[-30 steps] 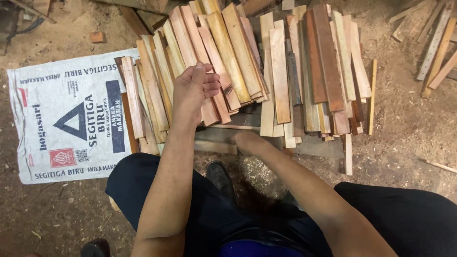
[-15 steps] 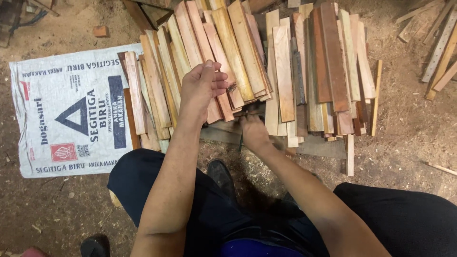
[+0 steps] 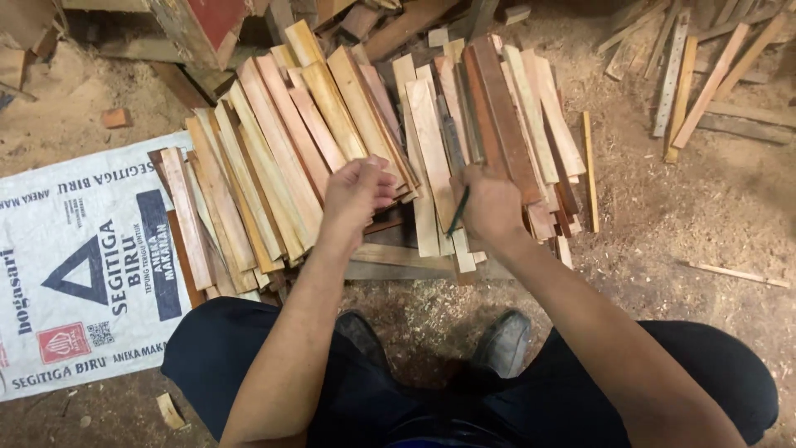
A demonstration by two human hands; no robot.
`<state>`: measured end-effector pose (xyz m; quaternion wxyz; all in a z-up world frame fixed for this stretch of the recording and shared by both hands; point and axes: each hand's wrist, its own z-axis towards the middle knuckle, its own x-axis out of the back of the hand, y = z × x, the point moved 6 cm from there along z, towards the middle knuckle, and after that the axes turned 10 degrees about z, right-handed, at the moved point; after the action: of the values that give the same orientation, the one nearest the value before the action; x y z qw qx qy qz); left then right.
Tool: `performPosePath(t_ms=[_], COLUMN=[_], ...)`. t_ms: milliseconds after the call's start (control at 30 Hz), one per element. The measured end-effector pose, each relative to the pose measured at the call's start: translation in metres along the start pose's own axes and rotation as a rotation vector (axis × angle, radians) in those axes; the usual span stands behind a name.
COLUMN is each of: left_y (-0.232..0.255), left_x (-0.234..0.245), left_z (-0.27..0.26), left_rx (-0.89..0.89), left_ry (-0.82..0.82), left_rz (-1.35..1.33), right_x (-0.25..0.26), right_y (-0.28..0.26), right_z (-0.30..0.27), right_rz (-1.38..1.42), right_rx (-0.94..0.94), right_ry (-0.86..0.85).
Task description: Marking thin wooden strips with a pencil while sorting through a pile on the floor.
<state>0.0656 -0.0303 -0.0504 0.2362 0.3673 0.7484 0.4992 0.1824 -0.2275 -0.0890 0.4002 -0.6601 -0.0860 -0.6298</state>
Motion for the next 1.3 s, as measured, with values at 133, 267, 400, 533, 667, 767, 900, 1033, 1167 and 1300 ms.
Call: performPosePath(t_ms=[133,267,400,533,667,767,900,1033,1167,1300], left_y=[-0.022,-0.032,-0.038,-0.037,-0.013,-0.018,-0.004,0.021,-0.029,-0.015], left_x=[-0.032,-0.052,-0.057,-0.055,-0.037,-0.031,-0.032,-0.053,-0.076,-0.086], left_z=[0.005,0.001,0.003,0.007,-0.002,0.005,-0.004,-0.022,-0.01,-0.031], left_rx=[0.018,0.039,0.039,0.006,0.005,0.014,0.001,0.044,0.08,0.022], left_ry=[-0.075,-0.094,-0.107,-0.084,-0.067,-0.038,-0.036,-0.276,-0.524,-0.5], left_rz=[0.14,0.303,0.542,0.577,0.599,0.535,0.41,-0.082,-0.427,-0.463], right_x=[-0.012,-0.016,0.009,-0.045,-0.066,-0.047,-0.003,0.07,0.096,0.099], right_y=[0.027,0.045,-0.006,0.009,0.012,0.017,0.015,-0.034,-0.052,-0.046], right_z=[0.018,0.027,0.017,0.035,0.052,0.056,0.043,0.019,-0.025,-0.044], right_rz=[-0.276,-0.032,0.203,0.073,-0.108,0.099,0.332,0.451,0.166,0.099], right_rx=[-0.133,-0.324,-0.449,-0.407,-0.34,-0.427,-0.468,-0.061,0.148,0.342], right_ry=[0.011,-0.058,-0.123,-0.178,-0.127,-0.166,-0.195,-0.133,0.081,0.399])
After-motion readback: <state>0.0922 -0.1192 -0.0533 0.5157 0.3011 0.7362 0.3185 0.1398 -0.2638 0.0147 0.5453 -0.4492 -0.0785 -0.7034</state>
